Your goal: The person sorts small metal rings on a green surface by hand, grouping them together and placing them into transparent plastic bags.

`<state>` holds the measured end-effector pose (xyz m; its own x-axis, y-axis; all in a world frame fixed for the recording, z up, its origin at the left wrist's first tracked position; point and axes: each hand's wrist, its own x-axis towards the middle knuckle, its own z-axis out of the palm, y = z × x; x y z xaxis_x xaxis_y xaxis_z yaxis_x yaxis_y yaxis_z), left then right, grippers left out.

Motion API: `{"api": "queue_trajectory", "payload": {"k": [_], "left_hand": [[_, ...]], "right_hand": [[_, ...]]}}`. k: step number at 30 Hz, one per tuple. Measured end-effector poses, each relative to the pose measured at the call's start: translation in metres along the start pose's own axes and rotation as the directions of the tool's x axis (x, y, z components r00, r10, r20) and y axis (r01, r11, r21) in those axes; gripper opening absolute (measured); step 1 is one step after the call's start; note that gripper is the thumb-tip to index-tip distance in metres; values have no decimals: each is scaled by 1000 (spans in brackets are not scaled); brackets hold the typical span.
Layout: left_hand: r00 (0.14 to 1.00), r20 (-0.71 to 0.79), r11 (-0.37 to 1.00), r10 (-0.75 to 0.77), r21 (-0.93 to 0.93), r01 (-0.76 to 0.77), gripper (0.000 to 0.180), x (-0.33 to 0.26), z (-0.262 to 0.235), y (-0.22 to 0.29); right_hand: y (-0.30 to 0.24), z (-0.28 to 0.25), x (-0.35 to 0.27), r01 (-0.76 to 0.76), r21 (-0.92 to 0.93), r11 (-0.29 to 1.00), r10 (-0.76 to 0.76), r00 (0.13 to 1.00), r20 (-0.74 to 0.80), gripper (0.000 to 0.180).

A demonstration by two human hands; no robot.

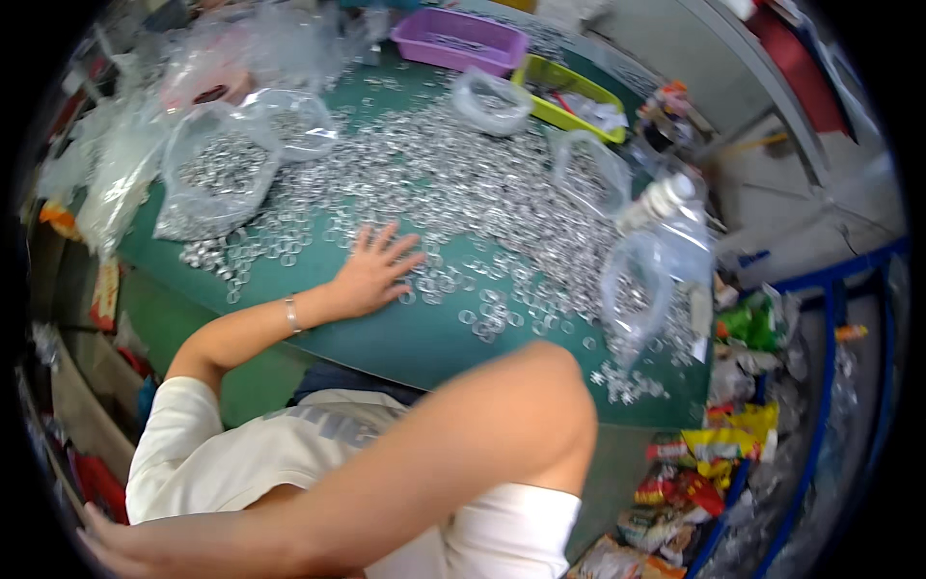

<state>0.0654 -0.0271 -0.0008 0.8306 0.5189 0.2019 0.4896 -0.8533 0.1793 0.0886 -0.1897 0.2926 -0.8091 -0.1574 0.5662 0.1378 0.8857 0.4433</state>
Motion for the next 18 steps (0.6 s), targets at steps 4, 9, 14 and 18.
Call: {"api": "queue_trajectory", "payload": {"k": [4, 9, 14, 18], "left_hand": [[997, -25, 997, 68, 43, -67, 52, 7, 15, -7], [999, -28, 994, 41, 98, -38, 49, 4, 21, -20], [984, -99, 976, -150, 142, 163, 41, -16, 16, -42], [959, -117, 961, -257, 74, 267, 39, 2, 13, -44]], "right_hand": [[2, 7, -25, 41, 288, 957, -30, 999, -44, 71], [4, -11, -58, -219, 514, 829, 194, 976, 102, 67], [6, 16, -159, -892, 222, 394, 746, 451, 490, 51], [-43, 90, -280, -985, -71, 158, 878, 107, 467, 51]]}}
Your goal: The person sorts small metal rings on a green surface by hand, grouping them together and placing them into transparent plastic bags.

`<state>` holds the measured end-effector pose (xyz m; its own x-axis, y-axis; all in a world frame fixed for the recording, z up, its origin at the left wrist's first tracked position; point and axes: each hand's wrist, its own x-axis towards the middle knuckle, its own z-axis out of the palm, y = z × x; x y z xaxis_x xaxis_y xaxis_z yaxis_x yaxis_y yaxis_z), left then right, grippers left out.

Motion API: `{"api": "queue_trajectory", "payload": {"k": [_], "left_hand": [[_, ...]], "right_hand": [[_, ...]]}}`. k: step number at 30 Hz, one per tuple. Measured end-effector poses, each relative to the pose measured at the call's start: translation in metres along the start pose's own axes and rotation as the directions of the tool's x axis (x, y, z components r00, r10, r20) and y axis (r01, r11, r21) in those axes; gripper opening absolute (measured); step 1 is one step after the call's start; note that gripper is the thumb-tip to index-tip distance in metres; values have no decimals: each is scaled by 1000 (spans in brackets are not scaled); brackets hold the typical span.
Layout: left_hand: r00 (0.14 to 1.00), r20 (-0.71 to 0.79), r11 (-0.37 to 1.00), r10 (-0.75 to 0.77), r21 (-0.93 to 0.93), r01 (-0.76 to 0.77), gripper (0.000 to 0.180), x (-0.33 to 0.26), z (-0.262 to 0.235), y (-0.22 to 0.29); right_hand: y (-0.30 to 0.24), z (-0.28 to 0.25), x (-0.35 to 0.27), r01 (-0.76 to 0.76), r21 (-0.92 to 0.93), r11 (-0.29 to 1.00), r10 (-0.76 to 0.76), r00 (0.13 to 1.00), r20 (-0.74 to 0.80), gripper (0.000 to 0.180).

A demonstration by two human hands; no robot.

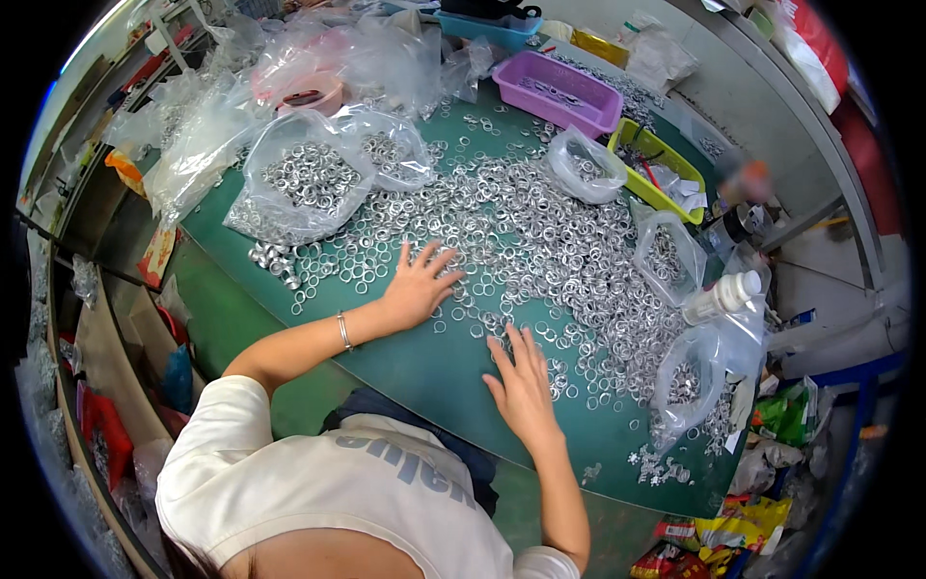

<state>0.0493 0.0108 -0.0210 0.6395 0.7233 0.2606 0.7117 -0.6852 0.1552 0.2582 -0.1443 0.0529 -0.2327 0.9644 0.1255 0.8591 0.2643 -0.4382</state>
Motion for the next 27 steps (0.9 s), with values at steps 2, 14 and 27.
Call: {"api": "queue_trajectory", "payload": {"k": [2, 14, 27], "left_hand": [[993, -16, 993, -113, 39, 114, 38, 1, -6, -6], [976, 104, 934, 192, -326, -149, 59, -22, -19, 36], [952, 134, 472, 275, -882, -12, 23, -60, -138, 15]], "right_hand": [[11, 21, 4, -8, -32, 999, 8, 1000, -22, 51], [60, 30, 30, -285, -58, 957, 243, 891, -383, 38], [16, 57, 58, 62, -53, 997, -63, 998, -13, 46]]}}
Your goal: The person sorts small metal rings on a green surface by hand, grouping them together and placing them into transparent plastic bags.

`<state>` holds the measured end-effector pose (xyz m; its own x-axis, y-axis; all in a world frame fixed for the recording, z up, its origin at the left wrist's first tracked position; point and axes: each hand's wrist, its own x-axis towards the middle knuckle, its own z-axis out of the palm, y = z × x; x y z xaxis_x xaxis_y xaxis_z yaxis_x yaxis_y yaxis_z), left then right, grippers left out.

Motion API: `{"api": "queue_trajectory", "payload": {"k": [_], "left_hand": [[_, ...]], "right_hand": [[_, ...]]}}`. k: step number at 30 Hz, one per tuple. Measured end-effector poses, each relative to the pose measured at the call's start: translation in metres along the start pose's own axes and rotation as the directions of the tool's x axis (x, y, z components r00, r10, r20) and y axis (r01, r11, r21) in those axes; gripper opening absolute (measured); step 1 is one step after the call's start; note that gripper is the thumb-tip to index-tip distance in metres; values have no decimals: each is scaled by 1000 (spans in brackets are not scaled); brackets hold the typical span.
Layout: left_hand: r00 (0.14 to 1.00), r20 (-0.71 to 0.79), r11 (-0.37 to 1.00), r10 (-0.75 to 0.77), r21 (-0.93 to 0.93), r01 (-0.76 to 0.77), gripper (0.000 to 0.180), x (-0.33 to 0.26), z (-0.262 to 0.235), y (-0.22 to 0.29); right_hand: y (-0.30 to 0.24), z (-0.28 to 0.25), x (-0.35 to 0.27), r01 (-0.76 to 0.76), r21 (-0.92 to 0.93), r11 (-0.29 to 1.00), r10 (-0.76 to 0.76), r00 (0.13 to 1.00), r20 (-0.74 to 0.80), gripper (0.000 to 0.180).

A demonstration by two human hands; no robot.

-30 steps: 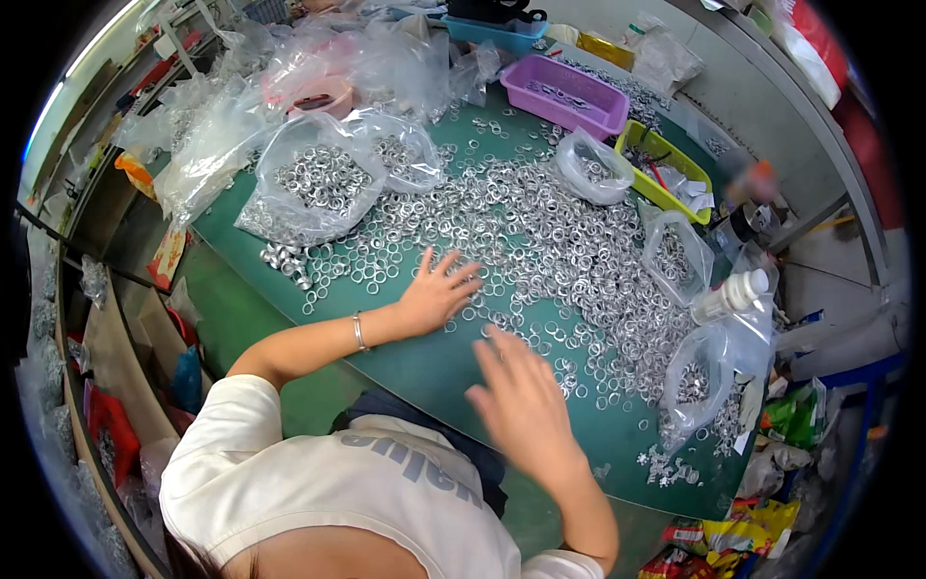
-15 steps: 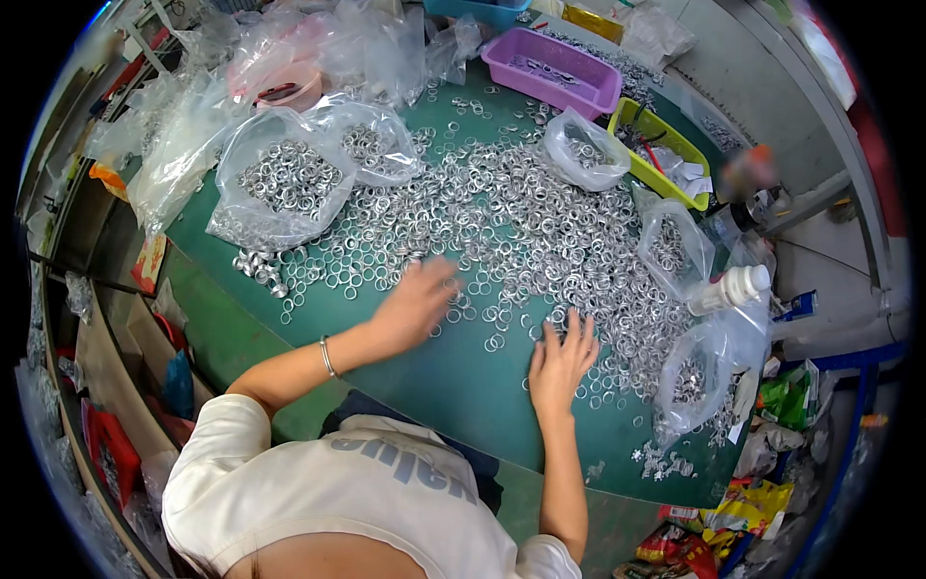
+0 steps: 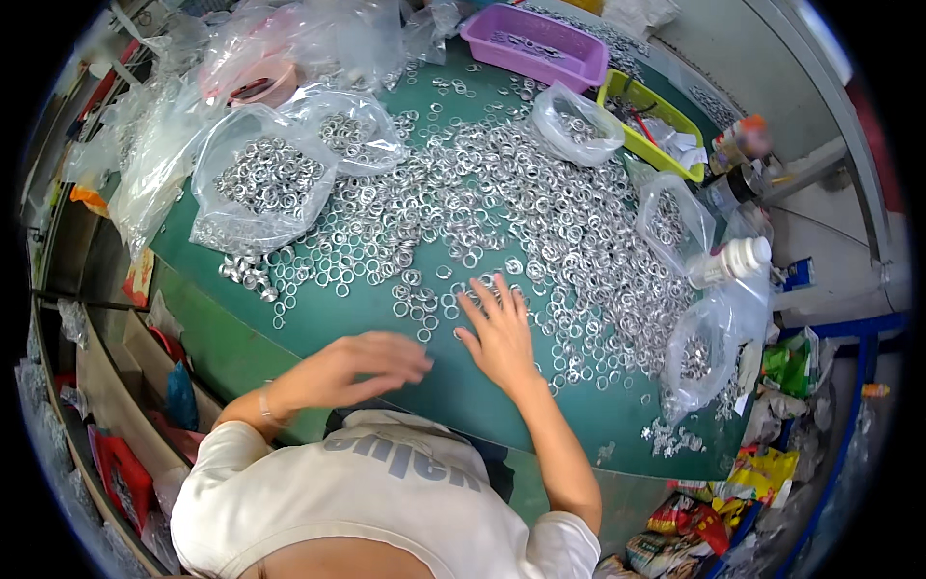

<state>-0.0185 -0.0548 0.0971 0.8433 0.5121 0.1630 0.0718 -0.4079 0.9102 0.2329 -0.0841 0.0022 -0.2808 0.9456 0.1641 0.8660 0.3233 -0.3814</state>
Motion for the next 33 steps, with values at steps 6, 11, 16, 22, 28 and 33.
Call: {"api": "queue_trajectory", "payload": {"k": [6, 11, 16, 22, 28, 33], "left_hand": [[655, 374, 739, 656, -146, -657, 24, -21, -60, 109], [429, 575, 631, 697, -208, -747, 30, -58, -71, 157], [362, 637, 540, 680, -103, -835, 29, -63, -62, 159], [352, 619, 479, 702, -46, -877, 28, -88, -72, 188], [-172, 408, 259, 897, -798, -544, 28, -138, -57, 204], [893, -166, 792, 419, -414, -448, 31, -67, -17, 72]], "right_hand": [[-13, -4, -26, 104, 188, 977, -111, 993, 26, 34], [-36, 2, -49, -158, 105, 982, 181, 944, -275, 42], [-40, 23, -62, -169, 77, 983, 185, 906, -381, 49], [-56, 19, -67, -109, 108, 988, 145, 892, -429, 39], [-35, 1, -78, -157, 173, 972, 218, 878, -426, 35], [-36, 12, -65, -190, 137, 972, 222, 935, -278, 46]]}}
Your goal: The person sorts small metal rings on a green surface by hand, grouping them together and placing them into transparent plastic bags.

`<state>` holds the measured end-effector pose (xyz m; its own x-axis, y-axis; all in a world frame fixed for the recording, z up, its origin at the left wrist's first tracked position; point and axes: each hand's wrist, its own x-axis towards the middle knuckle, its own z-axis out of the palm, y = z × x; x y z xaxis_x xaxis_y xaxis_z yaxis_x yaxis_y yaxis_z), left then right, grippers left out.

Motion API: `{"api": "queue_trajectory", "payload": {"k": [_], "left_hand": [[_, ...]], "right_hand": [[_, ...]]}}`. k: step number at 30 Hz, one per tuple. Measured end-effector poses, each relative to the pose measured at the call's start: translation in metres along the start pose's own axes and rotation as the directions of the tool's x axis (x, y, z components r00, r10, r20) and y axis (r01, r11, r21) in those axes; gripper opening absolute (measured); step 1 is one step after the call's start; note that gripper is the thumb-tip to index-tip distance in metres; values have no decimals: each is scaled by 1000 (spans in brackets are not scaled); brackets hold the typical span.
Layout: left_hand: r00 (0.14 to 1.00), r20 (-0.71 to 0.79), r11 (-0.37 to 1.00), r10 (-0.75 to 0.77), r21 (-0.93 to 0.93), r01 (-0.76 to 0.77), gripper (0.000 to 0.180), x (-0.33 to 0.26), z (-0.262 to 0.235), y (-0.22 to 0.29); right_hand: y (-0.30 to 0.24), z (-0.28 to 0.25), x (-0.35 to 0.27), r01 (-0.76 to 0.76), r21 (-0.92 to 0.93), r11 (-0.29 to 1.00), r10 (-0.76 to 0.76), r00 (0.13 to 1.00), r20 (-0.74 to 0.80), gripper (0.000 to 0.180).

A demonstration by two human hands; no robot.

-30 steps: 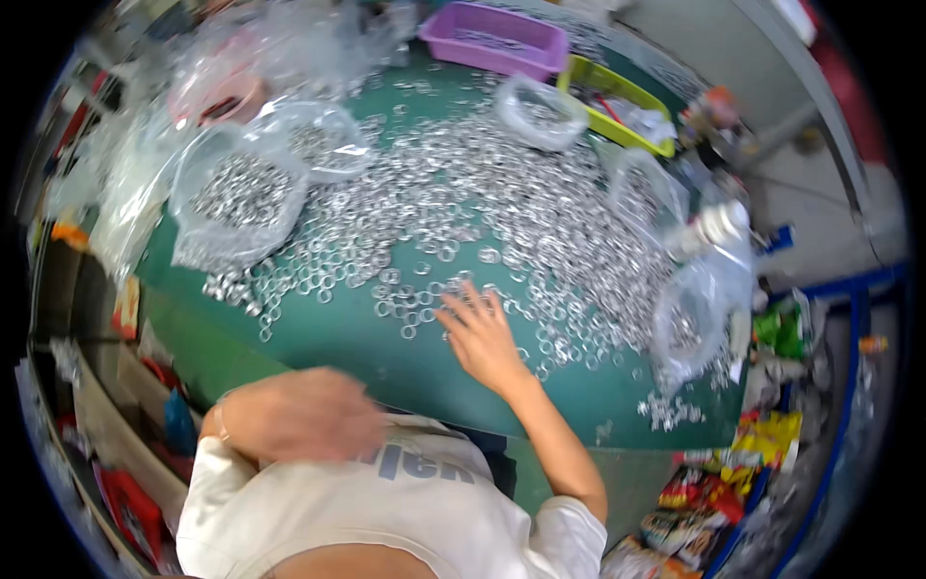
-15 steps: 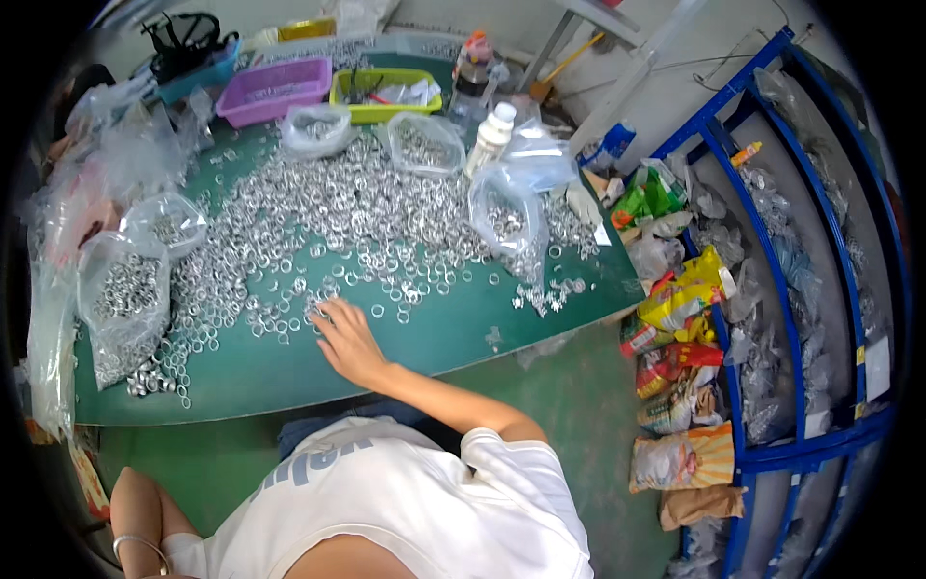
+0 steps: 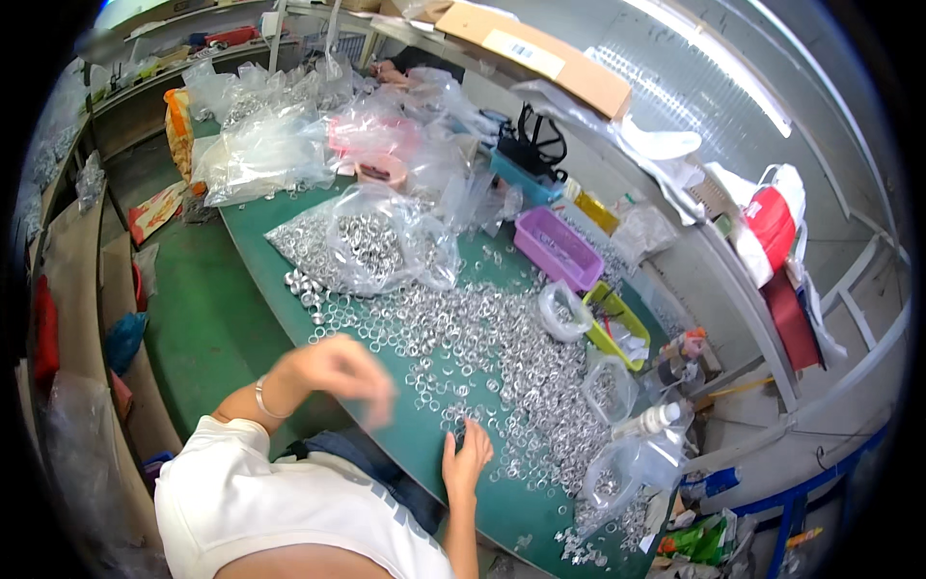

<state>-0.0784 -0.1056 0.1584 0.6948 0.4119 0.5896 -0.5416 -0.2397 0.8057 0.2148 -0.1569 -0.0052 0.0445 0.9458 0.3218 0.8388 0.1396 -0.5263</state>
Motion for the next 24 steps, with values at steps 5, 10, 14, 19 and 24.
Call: {"api": "queue_trajectory", "payload": {"k": [5, 10, 14, 19, 24], "left_hand": [[864, -284, 553, -416, 675, 488, 32, -36, -2, -148], [919, -179, 590, -353, 720, 367, 30, -31, 22, -176], [896, -174, 477, -408, 797, 372, 34, -30, 22, -178], [926, -110, 354, -362, 902, 246, 36, -26, 10, -184], [874, -328, 159, -357, 901, 404, 37, -21, -18, -178]], "right_hand": [[-35, 20, 22, -123, -191, 974, 137, 988, 64, 68], [-29, 35, 20, -3, -351, 936, 108, 954, 280, 73], [-2, 9, 17, 241, -217, 946, -157, 926, 342, 57], [35, -13, 29, 139, -16, 990, -139, 990, 27, 26], [34, -22, 39, -142, -17, 990, 135, 967, -216, 22]]}}
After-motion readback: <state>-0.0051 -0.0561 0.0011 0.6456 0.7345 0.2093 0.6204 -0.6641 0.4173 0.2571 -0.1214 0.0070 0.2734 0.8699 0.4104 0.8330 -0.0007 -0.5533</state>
